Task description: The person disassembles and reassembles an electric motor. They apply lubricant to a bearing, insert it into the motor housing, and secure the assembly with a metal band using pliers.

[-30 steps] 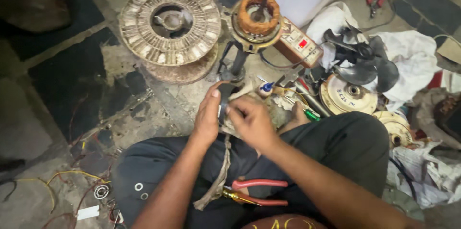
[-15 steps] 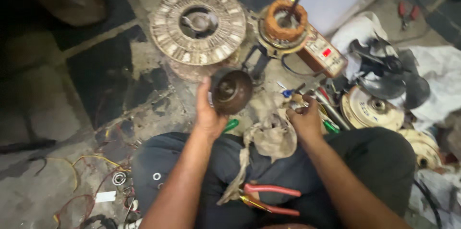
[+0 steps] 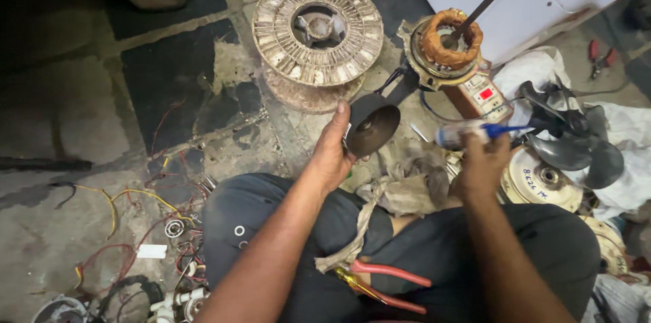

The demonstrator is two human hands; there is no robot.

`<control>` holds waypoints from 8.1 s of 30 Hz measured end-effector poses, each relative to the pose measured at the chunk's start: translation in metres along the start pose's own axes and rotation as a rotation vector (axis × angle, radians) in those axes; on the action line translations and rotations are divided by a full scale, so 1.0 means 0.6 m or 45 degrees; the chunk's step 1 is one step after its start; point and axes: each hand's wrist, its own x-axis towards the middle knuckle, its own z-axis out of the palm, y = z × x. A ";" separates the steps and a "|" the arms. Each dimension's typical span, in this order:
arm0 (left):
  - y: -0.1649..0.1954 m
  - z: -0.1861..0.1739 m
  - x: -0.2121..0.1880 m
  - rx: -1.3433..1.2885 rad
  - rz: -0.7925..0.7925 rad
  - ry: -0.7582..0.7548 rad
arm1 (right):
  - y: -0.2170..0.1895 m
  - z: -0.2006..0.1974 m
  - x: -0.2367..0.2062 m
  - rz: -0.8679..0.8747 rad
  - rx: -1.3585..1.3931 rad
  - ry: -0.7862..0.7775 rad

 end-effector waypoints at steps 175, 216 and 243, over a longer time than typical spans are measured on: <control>-0.115 0.084 0.193 0.629 0.566 0.009 | -0.272 -0.026 0.077 -0.830 -1.118 -0.690; -0.227 0.172 -0.013 -0.331 0.462 -0.079 | 0.150 -0.205 -0.051 -0.098 -0.745 -0.583; -0.350 0.424 -0.054 0.382 0.585 -0.199 | -0.255 -0.380 -0.004 -1.094 -1.087 -0.357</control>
